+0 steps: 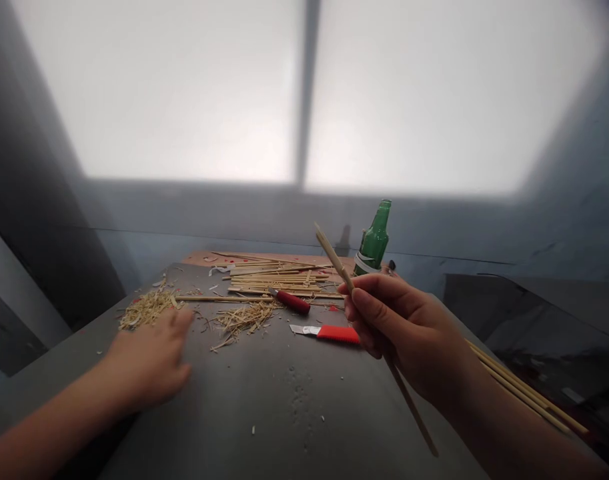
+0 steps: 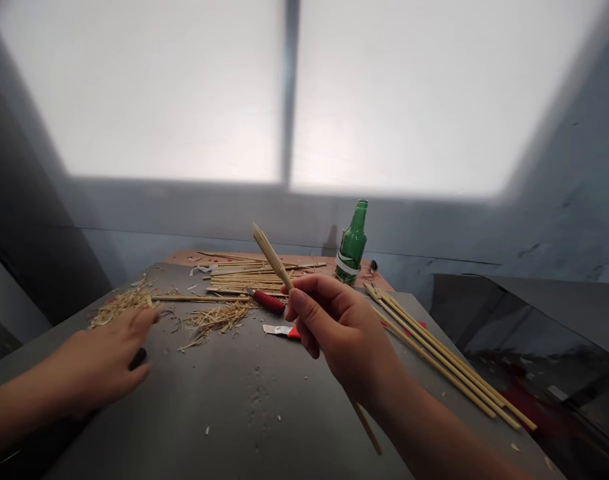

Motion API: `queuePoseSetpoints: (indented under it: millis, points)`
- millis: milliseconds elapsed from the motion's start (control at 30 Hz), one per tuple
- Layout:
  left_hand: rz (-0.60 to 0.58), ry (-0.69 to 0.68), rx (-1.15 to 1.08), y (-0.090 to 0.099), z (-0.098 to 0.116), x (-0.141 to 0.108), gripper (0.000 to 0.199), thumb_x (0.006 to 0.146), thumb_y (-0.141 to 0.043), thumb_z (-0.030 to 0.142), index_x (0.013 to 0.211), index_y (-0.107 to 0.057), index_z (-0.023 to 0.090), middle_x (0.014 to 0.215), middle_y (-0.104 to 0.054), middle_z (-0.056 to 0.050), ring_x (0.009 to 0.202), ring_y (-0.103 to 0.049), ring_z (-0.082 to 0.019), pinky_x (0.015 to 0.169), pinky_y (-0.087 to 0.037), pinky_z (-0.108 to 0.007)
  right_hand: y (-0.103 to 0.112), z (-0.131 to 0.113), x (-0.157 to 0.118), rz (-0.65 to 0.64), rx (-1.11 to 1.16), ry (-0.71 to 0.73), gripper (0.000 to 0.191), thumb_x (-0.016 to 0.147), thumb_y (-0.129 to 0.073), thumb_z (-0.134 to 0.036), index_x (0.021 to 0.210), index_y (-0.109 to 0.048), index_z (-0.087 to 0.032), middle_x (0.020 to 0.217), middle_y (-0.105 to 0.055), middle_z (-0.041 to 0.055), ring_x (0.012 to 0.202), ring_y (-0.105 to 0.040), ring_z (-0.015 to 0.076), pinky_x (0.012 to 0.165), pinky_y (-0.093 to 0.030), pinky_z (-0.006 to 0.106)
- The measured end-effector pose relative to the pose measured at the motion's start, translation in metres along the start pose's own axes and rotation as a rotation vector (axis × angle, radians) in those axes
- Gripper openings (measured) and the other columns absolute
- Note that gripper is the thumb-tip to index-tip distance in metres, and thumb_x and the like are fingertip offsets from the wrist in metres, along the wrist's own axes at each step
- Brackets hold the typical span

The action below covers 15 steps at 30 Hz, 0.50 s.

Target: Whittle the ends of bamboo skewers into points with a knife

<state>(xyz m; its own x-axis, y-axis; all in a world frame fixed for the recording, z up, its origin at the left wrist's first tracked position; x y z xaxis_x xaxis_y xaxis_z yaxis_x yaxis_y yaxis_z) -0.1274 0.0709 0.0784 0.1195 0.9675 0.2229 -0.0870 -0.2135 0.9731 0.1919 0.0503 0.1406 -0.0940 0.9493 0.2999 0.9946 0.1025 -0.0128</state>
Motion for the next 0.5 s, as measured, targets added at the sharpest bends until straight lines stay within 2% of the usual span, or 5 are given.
queuePoseSetpoints:
  millis: [67, 167, 333, 433, 500]
  points:
    - [-0.086, 0.139, 0.12, -0.022, -0.041, -0.014, 0.057, 0.073, -0.054, 0.032, 0.124, -0.063, 0.011, 0.12, -0.066, -0.028, 0.089, -0.069, -0.049, 0.071, -0.049, -0.053, -0.001, 0.001, -0.001, -0.006, -0.007, 0.009, 0.035, 0.082, -0.077, -0.052, 0.09, -0.072, -0.019, 0.064, -0.06, -0.0021, 0.045, -0.049, 0.0084, 0.041, -0.037, 0.022]
    - [-0.127, 0.154, -0.009, -0.04, -0.068, -0.029, 0.041, 0.078, -0.054, 0.041, 0.107, -0.068, 0.015, 0.101, -0.073, -0.025, 0.085, -0.071, -0.045, 0.071, -0.05, -0.049, -0.004, 0.001, -0.002, -0.012, -0.017, 0.028, 0.036, 0.081, -0.077, -0.054, 0.09, -0.072, -0.019, 0.063, -0.058, -0.0024, 0.043, -0.047, 0.0087, 0.04, -0.037, 0.023]
    - [-0.095, 0.123, -0.047, -0.035, -0.067, -0.027, 0.035, 0.079, -0.053, 0.039, 0.102, -0.069, 0.019, 0.094, -0.075, -0.019, 0.084, -0.071, -0.043, 0.07, -0.051, -0.045, -0.004, -0.002, -0.001, 0.001, 0.006, 0.052, 0.036, 0.08, -0.078, -0.053, 0.088, -0.071, -0.019, 0.063, -0.06, -0.0018, 0.042, -0.047, 0.0088, 0.039, -0.039, 0.023]
    - [-0.122, 0.13, -0.022, -0.034, -0.062, -0.026, 0.051, 0.081, -0.052, 0.042, 0.119, -0.068, 0.011, 0.103, -0.074, -0.028, 0.083, -0.072, -0.046, 0.07, -0.052, -0.05, -0.002, -0.004, 0.0, -0.003, 0.038, 0.057, 0.032, 0.08, -0.079, -0.05, 0.088, -0.073, -0.02, 0.063, -0.062, -0.0014, 0.043, -0.048, 0.0087, 0.039, -0.039, 0.022]
    - [-0.038, 0.096, 0.081, -0.039, -0.051, -0.036, 0.062, 0.085, -0.048, 0.045, 0.13, -0.064, 0.007, 0.122, -0.068, -0.034, 0.097, -0.069, -0.05, 0.079, -0.051, -0.059, 0.0, -0.007, 0.001, 0.004, 0.044, 0.058, 0.031, 0.079, -0.08, -0.05, 0.088, -0.074, -0.021, 0.064, -0.063, -0.0007, 0.043, -0.048, 0.0089, 0.039, -0.038, 0.023]
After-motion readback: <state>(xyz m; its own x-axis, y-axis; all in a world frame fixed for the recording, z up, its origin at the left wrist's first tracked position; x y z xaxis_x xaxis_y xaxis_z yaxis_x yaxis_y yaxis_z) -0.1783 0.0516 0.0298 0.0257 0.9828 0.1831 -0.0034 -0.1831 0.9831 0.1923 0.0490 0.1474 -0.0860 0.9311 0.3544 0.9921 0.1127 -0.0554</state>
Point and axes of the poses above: each hand's wrist, its own x-axis towards the middle knuckle, its own y-axis out of the back of the hand, z = x × y, the point moved 5 cm from there along x, towards the middle knuckle
